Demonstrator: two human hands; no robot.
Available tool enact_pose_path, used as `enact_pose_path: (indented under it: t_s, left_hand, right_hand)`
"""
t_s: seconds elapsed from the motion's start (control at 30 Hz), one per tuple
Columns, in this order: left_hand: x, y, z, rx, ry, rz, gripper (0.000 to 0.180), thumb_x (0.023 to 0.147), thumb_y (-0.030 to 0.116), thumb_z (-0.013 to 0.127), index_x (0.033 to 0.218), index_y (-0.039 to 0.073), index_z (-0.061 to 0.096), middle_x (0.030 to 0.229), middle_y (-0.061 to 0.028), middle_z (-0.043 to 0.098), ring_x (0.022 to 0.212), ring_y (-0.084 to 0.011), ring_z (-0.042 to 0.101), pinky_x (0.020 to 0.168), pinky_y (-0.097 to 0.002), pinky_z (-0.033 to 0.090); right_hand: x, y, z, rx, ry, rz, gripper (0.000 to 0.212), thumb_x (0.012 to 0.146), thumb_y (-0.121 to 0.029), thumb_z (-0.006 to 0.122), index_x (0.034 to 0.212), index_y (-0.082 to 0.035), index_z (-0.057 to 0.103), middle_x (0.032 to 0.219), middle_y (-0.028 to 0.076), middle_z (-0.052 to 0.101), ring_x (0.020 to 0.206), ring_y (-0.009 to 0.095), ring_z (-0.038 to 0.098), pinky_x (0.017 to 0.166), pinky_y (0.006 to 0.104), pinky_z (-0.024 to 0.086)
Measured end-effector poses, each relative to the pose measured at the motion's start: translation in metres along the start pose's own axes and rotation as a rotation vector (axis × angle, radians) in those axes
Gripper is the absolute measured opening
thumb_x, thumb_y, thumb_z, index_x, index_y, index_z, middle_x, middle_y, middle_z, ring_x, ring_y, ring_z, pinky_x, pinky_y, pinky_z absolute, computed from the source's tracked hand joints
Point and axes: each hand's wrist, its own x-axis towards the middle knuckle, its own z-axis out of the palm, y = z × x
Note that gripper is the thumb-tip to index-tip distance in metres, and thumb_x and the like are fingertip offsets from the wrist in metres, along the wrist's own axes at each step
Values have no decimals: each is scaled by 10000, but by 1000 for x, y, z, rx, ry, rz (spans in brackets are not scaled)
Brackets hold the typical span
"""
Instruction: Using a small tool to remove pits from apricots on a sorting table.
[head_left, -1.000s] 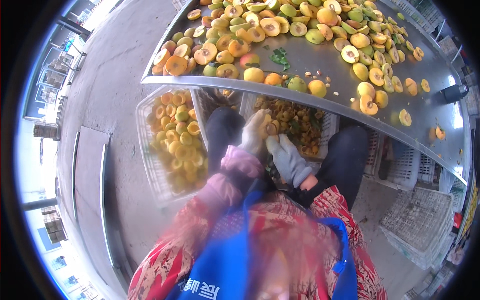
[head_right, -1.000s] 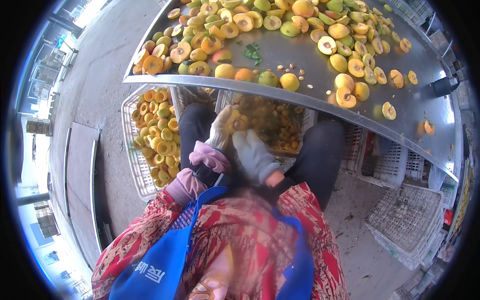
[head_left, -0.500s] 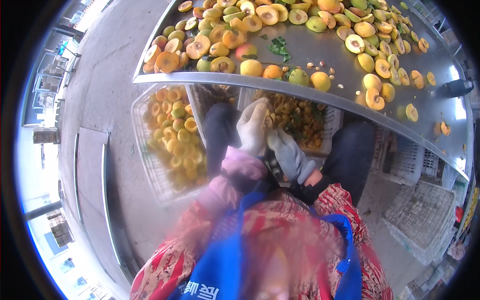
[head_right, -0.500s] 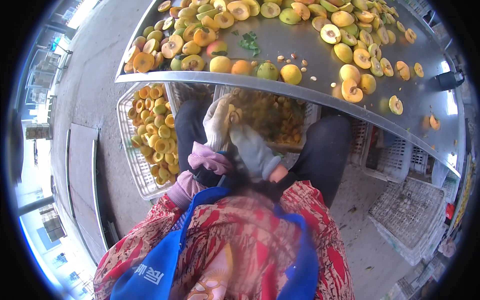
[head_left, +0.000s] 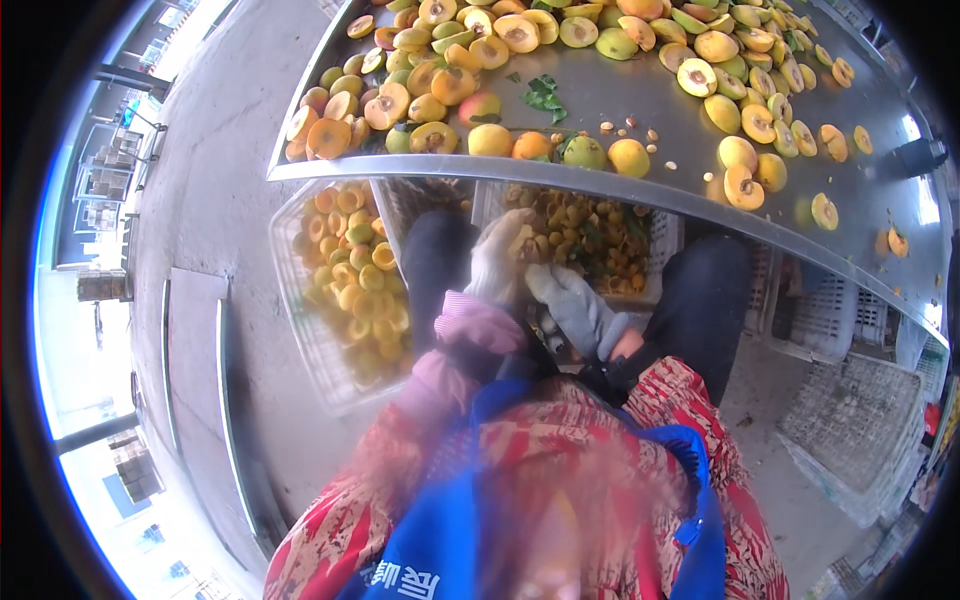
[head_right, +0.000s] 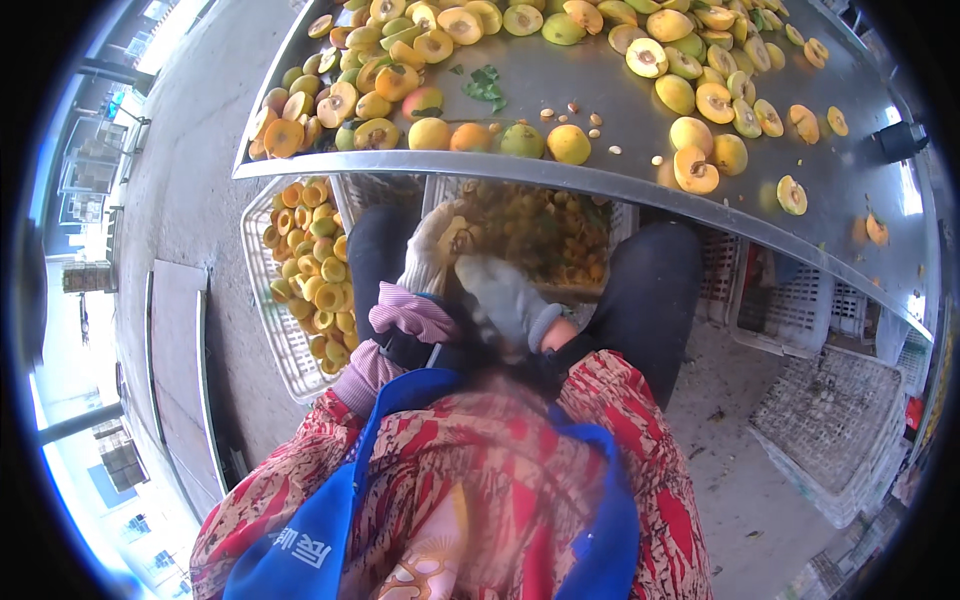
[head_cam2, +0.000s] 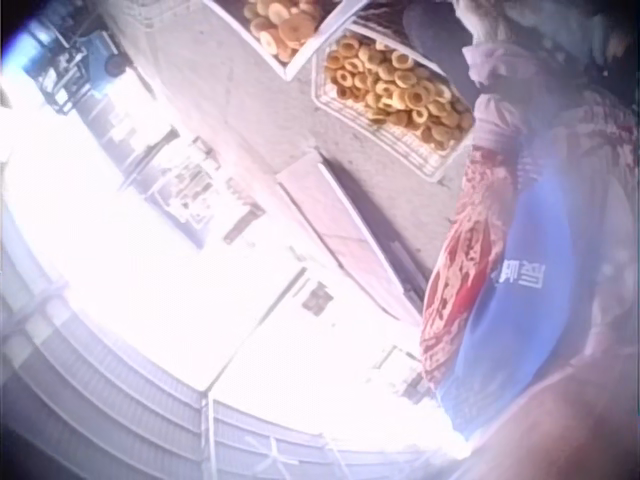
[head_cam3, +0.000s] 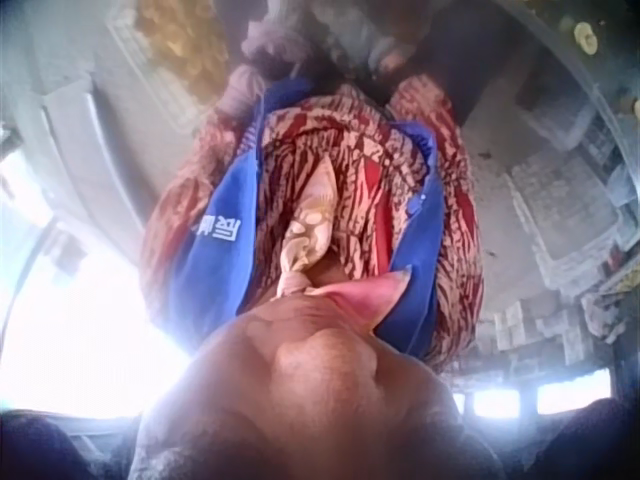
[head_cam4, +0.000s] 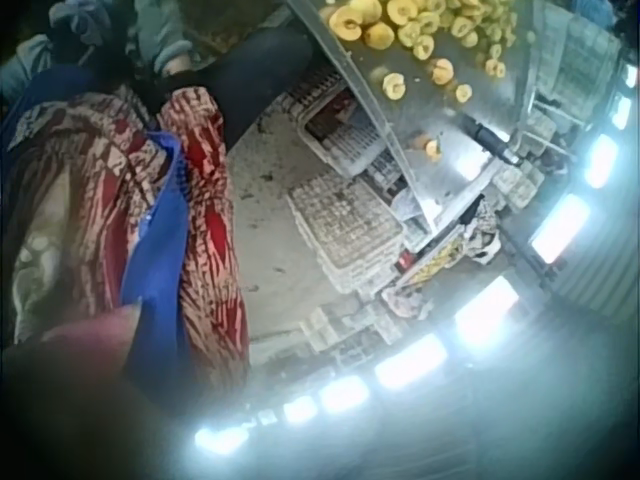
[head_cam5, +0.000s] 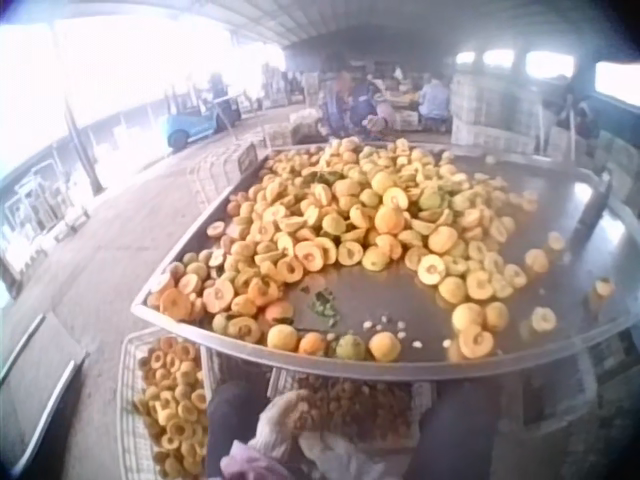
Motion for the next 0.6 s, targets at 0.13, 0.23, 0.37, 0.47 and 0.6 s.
enact_pose_path:
  t_s: [0.13,0.23,0.37,0.47,0.6]
  left_hand:
    - [-1,-6,2,-247,-96,-182,320,918,272,585,1097,7,574,903,-122,626,739,-212,623,655,-305,518]
    - [3,-16,-6,-65,14,-17,324,928,267,575,1089,-14,593,938,-112,634,765,-203,629,677,-302,535]
    - [2,-15,-9,-59,-35,49,280,925,208,577,1084,-21,610,927,-100,646,750,-180,636,678,-288,538]
    - [-8,-12,-1,-53,15,130,236,916,151,587,1063,-28,626,904,-89,654,731,-162,637,675,-276,533]
    - [-15,-2,9,78,129,139,217,899,131,604,1036,-34,641,911,-84,658,733,-154,633,662,-257,519]
  right_hand:
    - [18,17,-13,-267,27,-157,363,956,-430,453,1027,-92,565,730,84,575,616,217,537,588,346,450]
    - [6,9,-1,-434,146,-303,436,954,-418,453,1049,-10,571,896,190,633,825,321,584,795,395,455]
    - [-4,7,11,-352,189,-399,464,958,-428,438,1082,0,570,944,184,642,893,323,585,856,385,445]
    - [-17,-12,18,-16,89,111,463,960,-426,442,1129,-12,565,950,140,637,908,287,585,858,361,446]
    - [-8,-4,16,21,23,111,482,962,-444,438,1131,-10,560,904,92,617,856,228,575,809,331,457]
